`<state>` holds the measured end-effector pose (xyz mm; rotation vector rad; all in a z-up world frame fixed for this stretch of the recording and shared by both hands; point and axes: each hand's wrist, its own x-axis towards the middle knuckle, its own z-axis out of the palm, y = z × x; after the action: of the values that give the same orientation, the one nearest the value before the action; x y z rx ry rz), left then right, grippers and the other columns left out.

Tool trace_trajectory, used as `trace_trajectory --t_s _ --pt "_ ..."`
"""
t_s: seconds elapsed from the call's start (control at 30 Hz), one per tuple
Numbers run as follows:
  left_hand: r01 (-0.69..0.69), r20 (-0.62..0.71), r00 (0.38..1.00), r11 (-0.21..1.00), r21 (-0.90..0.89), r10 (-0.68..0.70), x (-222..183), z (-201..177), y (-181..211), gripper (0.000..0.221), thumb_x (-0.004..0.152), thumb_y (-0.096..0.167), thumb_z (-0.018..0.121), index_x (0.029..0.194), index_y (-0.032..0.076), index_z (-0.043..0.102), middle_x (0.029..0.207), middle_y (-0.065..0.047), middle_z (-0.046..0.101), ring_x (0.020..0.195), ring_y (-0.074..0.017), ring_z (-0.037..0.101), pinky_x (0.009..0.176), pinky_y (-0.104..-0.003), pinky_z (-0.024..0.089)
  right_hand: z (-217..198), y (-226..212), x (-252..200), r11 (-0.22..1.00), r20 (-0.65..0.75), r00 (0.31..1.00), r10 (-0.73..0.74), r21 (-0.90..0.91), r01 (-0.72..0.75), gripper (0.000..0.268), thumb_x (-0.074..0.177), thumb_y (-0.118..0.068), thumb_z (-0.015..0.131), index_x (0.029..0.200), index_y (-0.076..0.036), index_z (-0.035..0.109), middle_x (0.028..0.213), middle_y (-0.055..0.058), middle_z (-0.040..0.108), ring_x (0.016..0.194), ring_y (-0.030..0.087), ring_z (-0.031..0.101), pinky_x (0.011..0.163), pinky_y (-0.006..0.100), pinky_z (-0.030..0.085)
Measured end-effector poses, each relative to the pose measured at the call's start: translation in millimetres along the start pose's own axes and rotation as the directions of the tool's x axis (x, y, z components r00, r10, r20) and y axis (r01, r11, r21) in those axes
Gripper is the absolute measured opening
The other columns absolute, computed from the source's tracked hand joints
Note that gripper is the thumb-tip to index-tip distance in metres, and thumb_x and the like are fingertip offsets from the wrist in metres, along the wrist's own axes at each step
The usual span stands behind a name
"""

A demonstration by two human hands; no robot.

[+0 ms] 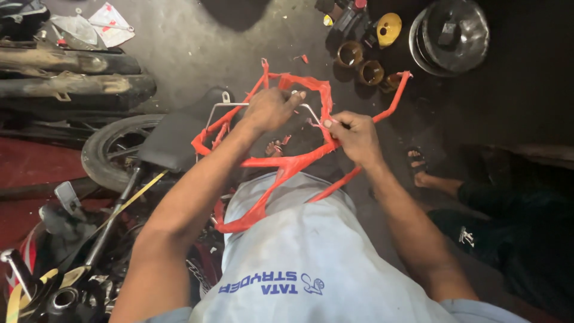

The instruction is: Manually wrapping a red plastic motorcycle frame part with red adhesive tape or film.

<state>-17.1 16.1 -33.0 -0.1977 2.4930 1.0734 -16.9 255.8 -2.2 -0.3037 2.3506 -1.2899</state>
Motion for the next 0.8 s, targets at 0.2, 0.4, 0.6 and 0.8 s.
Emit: trace_trajectory --t_s 0.2,0.4,0.6,0.8 --pt "0.033 0.019 0.999 0.999 -0.022 -0.033 0.3 -0.3 3.9 0.061 0.096 0.062 0.047 0.093 0.010 0.079 0.084 -0.016 0.076 0.092 -0.0364 0.072 0.087 -0.051 0.051 4.9 15.0 1.1 0.880 0.017 0.994 0.112 0.462 -0.107 0.015 0.095 -0.014 0.070 0.091 0.000 0.073 0.072 -0.004 0.061 0.065 0.004 0.051 0.057 0.022 0.041" --pt "0.052 0.003 0.999 0.999 -0.004 -0.052 -1.2 2.1 8.6 0.060 0.095 0.061 0.051 0.091 0.009 0.080 0.087 -0.016 0.076 0.093 -0.0372 0.072 0.087 -0.050 0.052 8.6 -0.5 2.6 0.855 0.079 0.988 0.132 0.495 -0.154 0.013 0.096 -0.015 0.068 0.099 -0.003 0.070 0.078 -0.006 0.060 0.067 0.002 0.052 0.058 0.021 0.043" --pt "0.059 -0.042 0.997 0.998 0.004 -0.058 -0.6 10.2 9.6 0.052 0.092 0.055 0.051 0.098 0.012 0.080 0.090 -0.020 0.075 0.094 -0.0397 0.071 0.088 -0.052 0.051 22.4 5.1 1.3 0.998 -0.017 1.000 0.024 0.054 -0.023 0.023 0.091 -0.015 0.080 0.089 0.001 0.064 0.072 -0.004 0.053 0.064 0.004 0.045 0.053 0.024 0.040" --pt "0.166 -0.015 0.986 0.986 -0.001 -0.166 -1.6 16.2 -2.7 0.063 0.096 0.061 0.047 0.095 0.007 0.078 0.094 -0.025 0.074 0.099 -0.0427 0.069 0.090 -0.053 0.050 23.2 -17.2 -3.3 0.910 -0.021 0.991 0.134 0.398 -0.115 0.013 0.099 -0.016 0.065 0.101 -0.006 0.072 0.078 -0.007 0.059 0.066 0.002 0.048 0.058 0.022 0.041"
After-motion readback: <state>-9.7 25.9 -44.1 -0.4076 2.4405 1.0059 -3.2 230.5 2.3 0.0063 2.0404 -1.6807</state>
